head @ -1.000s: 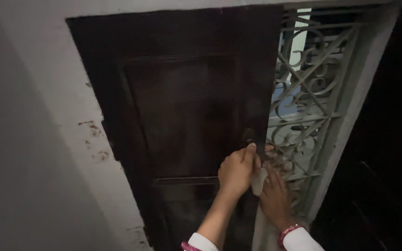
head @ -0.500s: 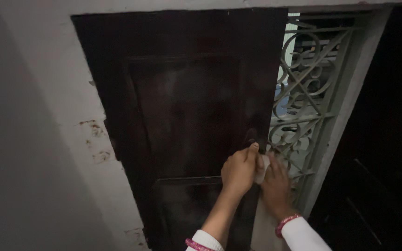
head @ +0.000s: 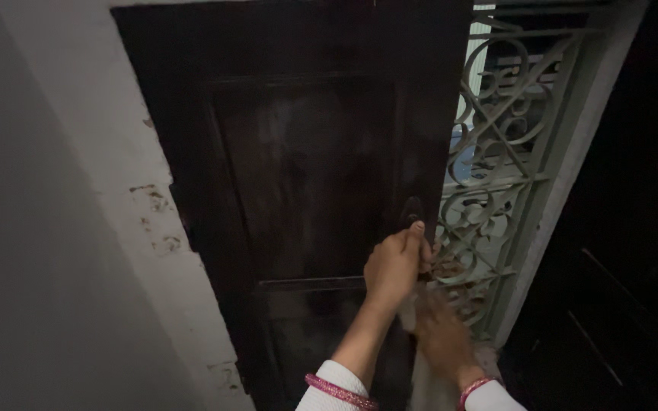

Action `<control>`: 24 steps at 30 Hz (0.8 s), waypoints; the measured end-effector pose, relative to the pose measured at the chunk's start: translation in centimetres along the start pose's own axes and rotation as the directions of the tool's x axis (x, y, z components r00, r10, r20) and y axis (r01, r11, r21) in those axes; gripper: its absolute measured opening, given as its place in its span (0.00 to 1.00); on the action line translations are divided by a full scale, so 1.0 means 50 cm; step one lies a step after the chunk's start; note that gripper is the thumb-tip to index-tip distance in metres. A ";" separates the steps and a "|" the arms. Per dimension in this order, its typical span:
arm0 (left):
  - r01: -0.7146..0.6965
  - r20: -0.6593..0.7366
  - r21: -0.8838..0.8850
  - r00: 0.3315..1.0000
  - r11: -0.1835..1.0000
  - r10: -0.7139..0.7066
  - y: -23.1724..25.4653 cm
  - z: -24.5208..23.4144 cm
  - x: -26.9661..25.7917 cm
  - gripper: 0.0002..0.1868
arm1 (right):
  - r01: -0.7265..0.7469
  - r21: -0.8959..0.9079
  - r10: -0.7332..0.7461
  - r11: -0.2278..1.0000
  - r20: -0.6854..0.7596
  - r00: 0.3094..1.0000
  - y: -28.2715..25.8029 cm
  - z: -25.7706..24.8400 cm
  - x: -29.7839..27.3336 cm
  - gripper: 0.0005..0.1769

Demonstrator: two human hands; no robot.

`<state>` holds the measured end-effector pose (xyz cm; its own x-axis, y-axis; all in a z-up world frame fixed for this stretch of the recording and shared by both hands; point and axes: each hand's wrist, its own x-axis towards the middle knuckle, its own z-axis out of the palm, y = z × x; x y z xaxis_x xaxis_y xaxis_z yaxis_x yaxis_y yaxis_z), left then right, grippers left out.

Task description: The person wipes the surface of a dark wooden door using a white cloth. They systematically clean the door panels and edges, moving from the top to the bottom and covering different sections of the door.

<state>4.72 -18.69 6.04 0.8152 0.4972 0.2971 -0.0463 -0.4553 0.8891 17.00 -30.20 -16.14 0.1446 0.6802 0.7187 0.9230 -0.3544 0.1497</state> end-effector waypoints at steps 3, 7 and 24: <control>-0.049 0.001 0.020 0.999 0.999 0.049 -0.007 0.002 -0.004 0.33 | 0.046 0.013 -0.046 0.999 -0.047 0.998 -0.026 0.001 -0.011 0.22; -0.014 0.012 -0.008 1.000 1.000 0.014 -0.004 0.003 -0.002 0.33 | -0.438 0.082 0.426 0.895 0.132 0.895 -0.054 -0.015 0.019 0.23; -0.006 -0.014 -0.047 1.000 0.999 0.006 -0.004 0.008 0.000 0.32 | -0.368 0.838 0.603 0.402 0.060 0.796 -0.131 0.002 0.083 0.20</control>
<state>4.94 -18.89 5.71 0.8068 0.5048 0.3071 -0.0787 -0.4234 0.9025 11.59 -25.01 -14.19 0.6929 0.3661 0.6212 0.6168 0.1451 -0.7736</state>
